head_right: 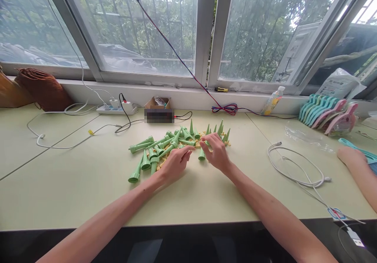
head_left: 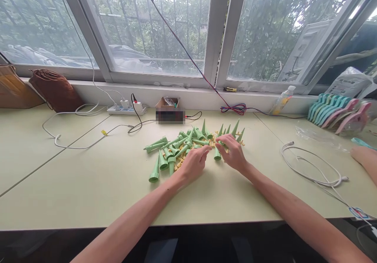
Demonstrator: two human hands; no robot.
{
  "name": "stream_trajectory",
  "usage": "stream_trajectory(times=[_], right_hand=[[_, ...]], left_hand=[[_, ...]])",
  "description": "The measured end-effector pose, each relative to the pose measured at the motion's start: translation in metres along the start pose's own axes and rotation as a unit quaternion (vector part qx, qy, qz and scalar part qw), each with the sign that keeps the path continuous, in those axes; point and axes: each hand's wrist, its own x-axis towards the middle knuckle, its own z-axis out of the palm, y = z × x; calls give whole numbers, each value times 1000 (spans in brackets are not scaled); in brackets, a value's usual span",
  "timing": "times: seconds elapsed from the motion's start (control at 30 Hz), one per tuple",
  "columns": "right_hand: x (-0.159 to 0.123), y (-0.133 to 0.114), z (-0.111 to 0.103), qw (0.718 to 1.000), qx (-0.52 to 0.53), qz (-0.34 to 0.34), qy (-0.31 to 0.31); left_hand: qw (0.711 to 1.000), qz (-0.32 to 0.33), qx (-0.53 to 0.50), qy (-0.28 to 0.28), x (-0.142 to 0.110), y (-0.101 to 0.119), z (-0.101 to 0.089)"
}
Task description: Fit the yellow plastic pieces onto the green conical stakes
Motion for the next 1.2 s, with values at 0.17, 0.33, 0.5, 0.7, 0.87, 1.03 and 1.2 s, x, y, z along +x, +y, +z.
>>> stream_trajectory(times=[0.17,0.33,0.5,0.7,0.87,1.03,1.2], right_hand=[[-9,-1,15,991,68,25,-111],[-14,0,21,985,89,57,-134],[-17,-2,25,979,98,93,-151],[-18,-1,27,973,112,127,-159],[-14,-4,25,969,119,138,-169],[-13,-5,25,966,131,136,-175],[-12,-3,25,971,131,116,-160]], left_hand=[[1000,4,1,-10,-1,-4,1],[1000,-4,0,-6,-1,-3,1],[1000,-11,-6,-5,0,0,-2],[1000,-9,4,-7,0,1,-2],[1000,-9,3,-2,0,1,-1],[1000,-16,4,-8,0,1,0],[1000,-16,0,-9,0,2,-1]])
